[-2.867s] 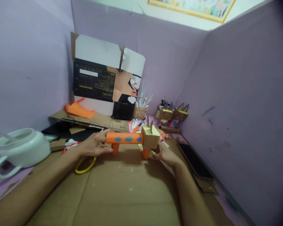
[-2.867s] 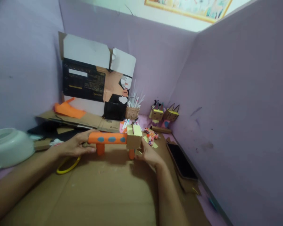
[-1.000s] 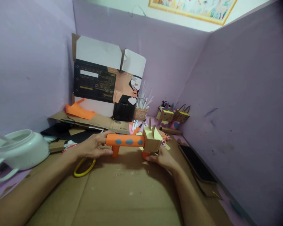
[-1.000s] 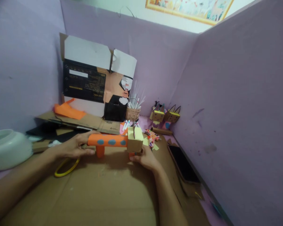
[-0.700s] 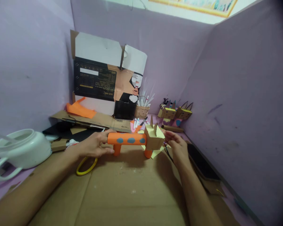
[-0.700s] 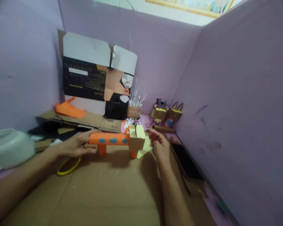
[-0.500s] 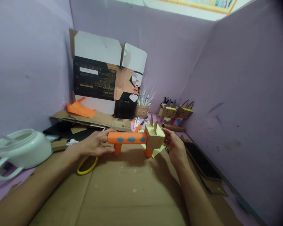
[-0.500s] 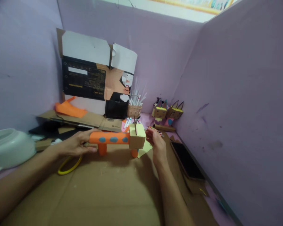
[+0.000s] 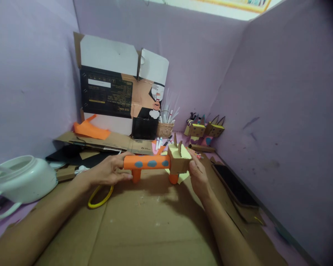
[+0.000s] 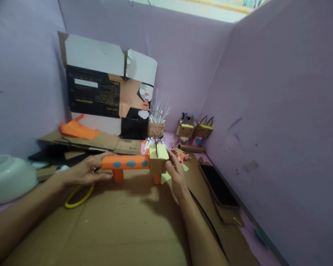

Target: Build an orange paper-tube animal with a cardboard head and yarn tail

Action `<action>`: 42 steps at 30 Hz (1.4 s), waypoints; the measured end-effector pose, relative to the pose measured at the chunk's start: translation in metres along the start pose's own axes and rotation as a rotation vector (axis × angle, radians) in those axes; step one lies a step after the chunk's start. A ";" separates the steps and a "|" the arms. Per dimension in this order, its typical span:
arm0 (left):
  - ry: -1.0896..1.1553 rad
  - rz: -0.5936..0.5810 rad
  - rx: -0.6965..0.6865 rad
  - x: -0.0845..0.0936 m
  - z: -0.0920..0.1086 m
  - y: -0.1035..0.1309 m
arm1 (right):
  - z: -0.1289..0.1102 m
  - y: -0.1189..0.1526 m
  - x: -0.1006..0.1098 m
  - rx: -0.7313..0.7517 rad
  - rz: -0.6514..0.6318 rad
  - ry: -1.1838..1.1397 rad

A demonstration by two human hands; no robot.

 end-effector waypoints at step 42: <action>0.073 -0.003 0.039 -0.003 -0.004 0.002 | 0.004 0.002 -0.012 -0.159 -0.089 0.079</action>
Point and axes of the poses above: each hand's wrist, its own y-axis away from the middle knuckle, its own x-axis out of the back of the hand, z = x × y, the point moved 10 cm from there along -y, towards the middle knuckle, and after that the axes turned 9 degrees about x, right-handed, at the moved point
